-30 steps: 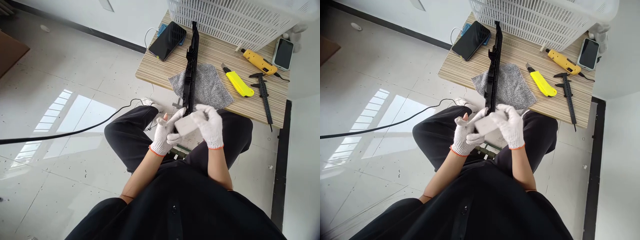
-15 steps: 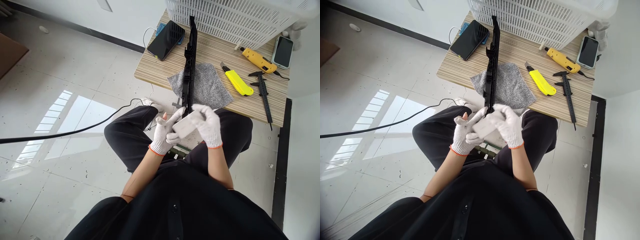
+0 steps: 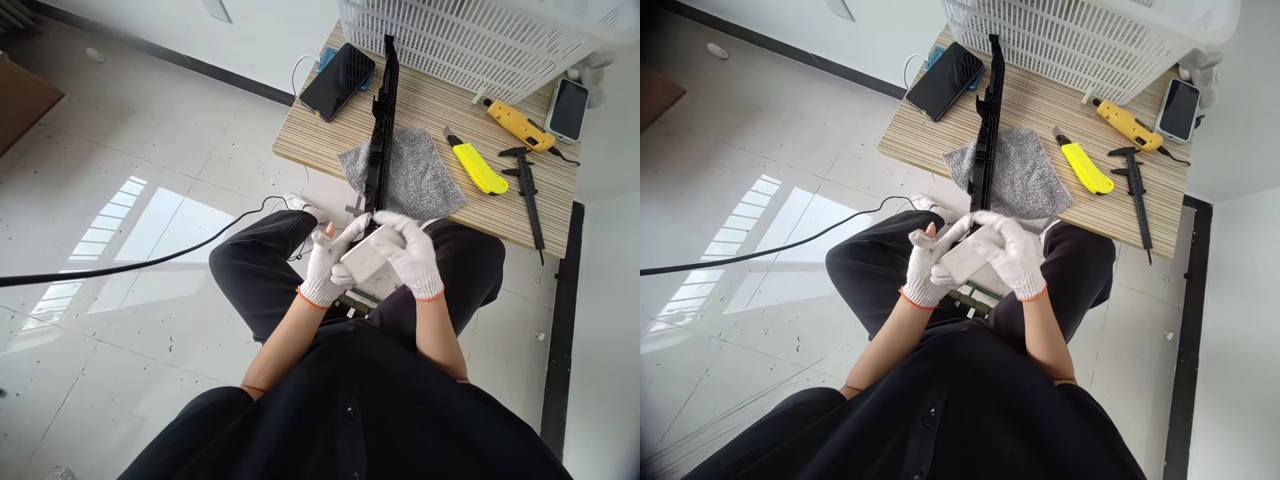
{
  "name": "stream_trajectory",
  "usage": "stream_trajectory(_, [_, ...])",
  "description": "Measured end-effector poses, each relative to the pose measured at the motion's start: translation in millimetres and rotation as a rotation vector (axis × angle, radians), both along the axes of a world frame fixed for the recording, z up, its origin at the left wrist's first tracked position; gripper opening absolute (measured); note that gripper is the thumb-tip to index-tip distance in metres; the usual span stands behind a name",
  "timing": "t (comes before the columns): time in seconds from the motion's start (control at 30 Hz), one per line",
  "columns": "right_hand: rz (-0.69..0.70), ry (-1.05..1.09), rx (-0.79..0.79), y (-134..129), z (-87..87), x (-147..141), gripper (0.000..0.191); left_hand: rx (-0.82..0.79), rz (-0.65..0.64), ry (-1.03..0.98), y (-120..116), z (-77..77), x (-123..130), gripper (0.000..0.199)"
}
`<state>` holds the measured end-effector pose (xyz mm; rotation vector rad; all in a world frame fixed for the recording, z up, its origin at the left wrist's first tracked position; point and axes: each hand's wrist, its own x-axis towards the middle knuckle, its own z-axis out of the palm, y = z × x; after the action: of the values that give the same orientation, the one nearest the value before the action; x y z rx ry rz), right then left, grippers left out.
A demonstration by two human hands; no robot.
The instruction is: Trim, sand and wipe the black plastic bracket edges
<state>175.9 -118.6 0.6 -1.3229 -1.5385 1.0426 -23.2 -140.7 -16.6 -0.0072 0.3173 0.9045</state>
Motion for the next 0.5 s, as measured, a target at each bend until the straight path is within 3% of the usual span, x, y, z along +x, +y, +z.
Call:
stream_trajectory(0.07, [0.039, 0.019, 0.024, 0, 0.9, 0, 0.038, -0.025, 0.009, 0.029, -1, 2.0, 0, 0.083])
stream_trajectory(0.17, [-0.19, 0.068, 0.052, 0, 2.9, 6, 0.033, -0.038, -0.05, 0.013, 0, 4.7, -2, 0.08])
stream_trajectory(0.2, [-0.203, 0.082, 0.01, 1, 3.5, 11, 0.035, -0.034, -0.059, 0.002, 0, 5.1, -2, 0.08])
stream_trajectory(0.33, [0.093, 0.152, -0.231, -1, 5.4, 31, 0.076, -0.012, -0.019, -0.02, 1, 5.1, -1, 0.079])
stream_trajectory(0.4, [0.174, 0.185, -0.277, -2, 5.4, 38, 0.09, 0.001, -0.012, -0.031, 1, 4.5, -1, 0.078])
stream_trajectory(0.5, [0.111, 0.278, -0.313, -4, 4.1, 42, 0.067, 0.01, -0.032, -0.054, 0, 2.2, -2, 0.078])
